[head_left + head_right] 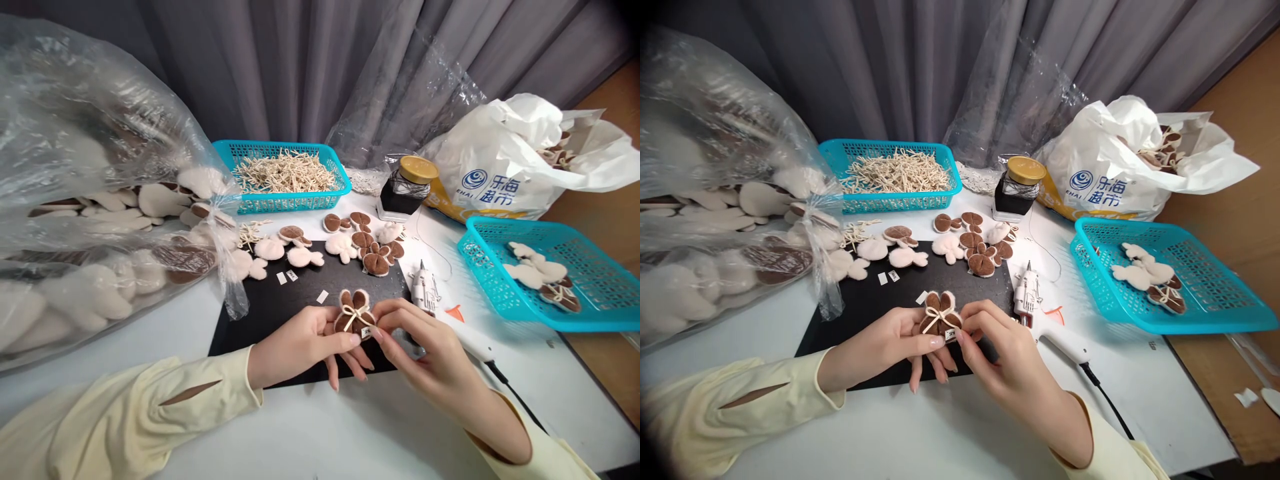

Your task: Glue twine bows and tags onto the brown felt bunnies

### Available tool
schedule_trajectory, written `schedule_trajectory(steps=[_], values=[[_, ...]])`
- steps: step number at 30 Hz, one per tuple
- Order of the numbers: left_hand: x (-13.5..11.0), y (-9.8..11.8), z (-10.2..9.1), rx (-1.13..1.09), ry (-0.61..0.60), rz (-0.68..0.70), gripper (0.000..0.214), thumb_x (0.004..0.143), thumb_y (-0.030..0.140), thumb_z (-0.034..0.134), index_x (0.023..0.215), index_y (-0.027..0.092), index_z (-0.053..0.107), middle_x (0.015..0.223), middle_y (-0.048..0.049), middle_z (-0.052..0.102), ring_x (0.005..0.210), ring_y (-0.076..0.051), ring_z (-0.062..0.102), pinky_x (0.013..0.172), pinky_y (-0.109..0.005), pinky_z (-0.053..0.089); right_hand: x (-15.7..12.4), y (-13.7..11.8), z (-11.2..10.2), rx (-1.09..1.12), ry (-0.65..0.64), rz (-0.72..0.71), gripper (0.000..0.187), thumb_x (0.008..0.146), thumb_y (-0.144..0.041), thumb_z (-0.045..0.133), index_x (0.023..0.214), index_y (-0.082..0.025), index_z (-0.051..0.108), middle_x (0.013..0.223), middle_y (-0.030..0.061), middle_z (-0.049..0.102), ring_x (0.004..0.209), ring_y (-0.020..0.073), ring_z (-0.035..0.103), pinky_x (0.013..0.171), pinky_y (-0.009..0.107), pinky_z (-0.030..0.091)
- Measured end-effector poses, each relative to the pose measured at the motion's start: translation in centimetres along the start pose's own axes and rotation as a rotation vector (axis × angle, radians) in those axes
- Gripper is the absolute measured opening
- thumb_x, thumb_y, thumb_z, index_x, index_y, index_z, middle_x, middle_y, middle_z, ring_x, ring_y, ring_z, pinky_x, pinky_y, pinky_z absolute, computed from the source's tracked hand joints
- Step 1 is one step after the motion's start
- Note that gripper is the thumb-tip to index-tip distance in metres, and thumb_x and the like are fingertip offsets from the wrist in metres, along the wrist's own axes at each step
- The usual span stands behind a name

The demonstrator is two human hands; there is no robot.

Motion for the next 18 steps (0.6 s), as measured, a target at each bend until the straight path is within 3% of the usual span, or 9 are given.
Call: schedule_trajectory(steps=[6,12,18], values=[[-0.16,0.37,0.51,0.101,-0.033,0.046,0.019,0.08,0.026,0.056,0.094,0.013,0.055,0.083,-0.0083,0.064,0.066,-0.016,0.064,0.039,-0.015,0.045,0.02,-0.03,0.19,-0.005,0.009,-0.001,0.01,0.086,-0.014,0.045,0.08,-0.019,0.05,0.085,0.0059,0.055,0.074,0.0144,0.057,0.065,0.027,0.048],[-0.14,0.14,0.5,0.198,0.012,0.041,0.025,0.088,0.036,0.044,0.095,0.012,0.051,0.076,-0.0063,0.062,0.056,-0.012,0.061,0.035,-0.013,0.041,0.08,0.0,0.51,0.029,0.004,0.005,0.01,0.086,-0.013,0.045,0.082,-0.018,0.051,0.084,0.0052,0.055,0.069,0.0121,0.053,0.061,0.025,0.046],[-0.22,0.05,0.95,0.216,-0.034,0.044,0.025,0.09,0.037,0.04,0.095,0.013,0.048,0.075,-0.0048,0.06,0.054,-0.01,0.058,0.036,-0.012,0.04,0.02,0.16,0.57,0.036,0.015,0.027,0.01,0.087,-0.015,0.045,0.081,-0.018,0.051,0.081,0.0047,0.054,0.067,0.0125,0.052,0.059,0.025,0.045]])
Point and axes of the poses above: each hand's wrist, its own x-axis towards the middle knuckle, its own z-axis out of the palm, y = z × x, the point moved 10 cm from there along x, towards the middle knuckle
